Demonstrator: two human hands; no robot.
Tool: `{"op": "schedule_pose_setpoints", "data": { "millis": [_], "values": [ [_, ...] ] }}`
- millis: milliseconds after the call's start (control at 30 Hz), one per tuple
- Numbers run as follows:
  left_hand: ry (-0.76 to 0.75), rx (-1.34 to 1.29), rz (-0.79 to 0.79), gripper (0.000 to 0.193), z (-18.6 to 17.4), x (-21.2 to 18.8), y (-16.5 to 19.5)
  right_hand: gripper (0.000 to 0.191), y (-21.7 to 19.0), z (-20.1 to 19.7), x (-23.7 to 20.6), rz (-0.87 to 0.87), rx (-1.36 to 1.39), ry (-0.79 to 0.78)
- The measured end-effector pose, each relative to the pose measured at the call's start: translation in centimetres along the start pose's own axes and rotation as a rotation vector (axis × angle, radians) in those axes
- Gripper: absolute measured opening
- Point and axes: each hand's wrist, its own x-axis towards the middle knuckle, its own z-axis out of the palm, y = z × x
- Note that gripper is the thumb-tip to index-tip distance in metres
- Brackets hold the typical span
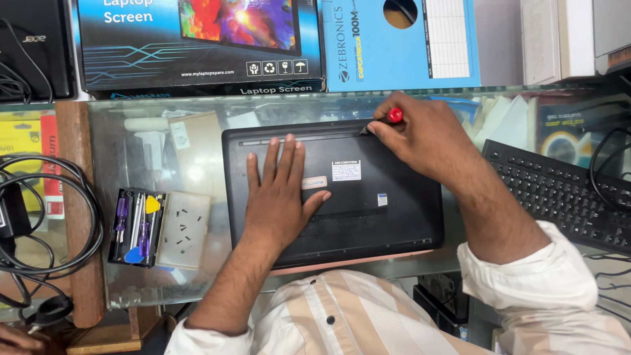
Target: The person uses a screwdriver to remove screws from the back cover of a laptop placed upside down on a glass counter, collecting the screws in a small tray, then uses a pry tool to begin separating the back panel from the laptop body.
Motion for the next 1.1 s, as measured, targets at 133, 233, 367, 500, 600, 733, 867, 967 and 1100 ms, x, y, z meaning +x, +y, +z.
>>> {"op": "schedule_pose_setpoints", "data": {
  "millis": [133,233,367,500,600,733,867,967,1100],
  "values": [
    [-0.038,0.032,-0.039,0.097,0.1,-1.7,-0.1,0.03,-0.6,-1.3,0.8,-0.027,-0.071,-0.09],
    [-0.035,0.044,-0.053,0.096,0.1,-3.1,-0.1,0.027,-1.3,-2.2,1.2,-0.061,-0.149,-0.148],
    [-0.058,0.057,-0.072,0.096,0.1,-4.0,0.0,0.031,-2.2,-2.0,1.6,-0.009,-0.287,-0.157],
    [-0.137,0.064,-0.107,0.096,-0.4,-4.2,0.3,0.031,-3.0,-1.0,2.0,-0.052,-0.392,-0.221],
    [-0.094,0.055,-0.092,0.097,-0.9,-4.3,0.3,0.028,-2.8,-1.1,2.4,-0.255,-0.48,-0.324],
    [-0.162,0.084,-0.103,0.098,-1.2,-4.3,0.4,0.016,-2.4,-1.5,2.3,-0.552,-0.396,-0.21],
    [-0.136,0.076,-0.086,0.098,-2.1,-4.6,0.3,0.033,-2.6,-1.4,1.7,-0.171,-0.492,-0.269],
    [-0.069,0.053,-0.058,0.087,-3.2,-4.5,-0.2,0.026,-3.1,-1.3,1.2,-0.204,-0.437,-0.239],
    [-0.052,-0.078,-0.058,0.071,-3.9,-3.7,-1.7,0.037,-3.5,-1.2,0.4,-0.37,-0.278,-0.189]
  ]
}}
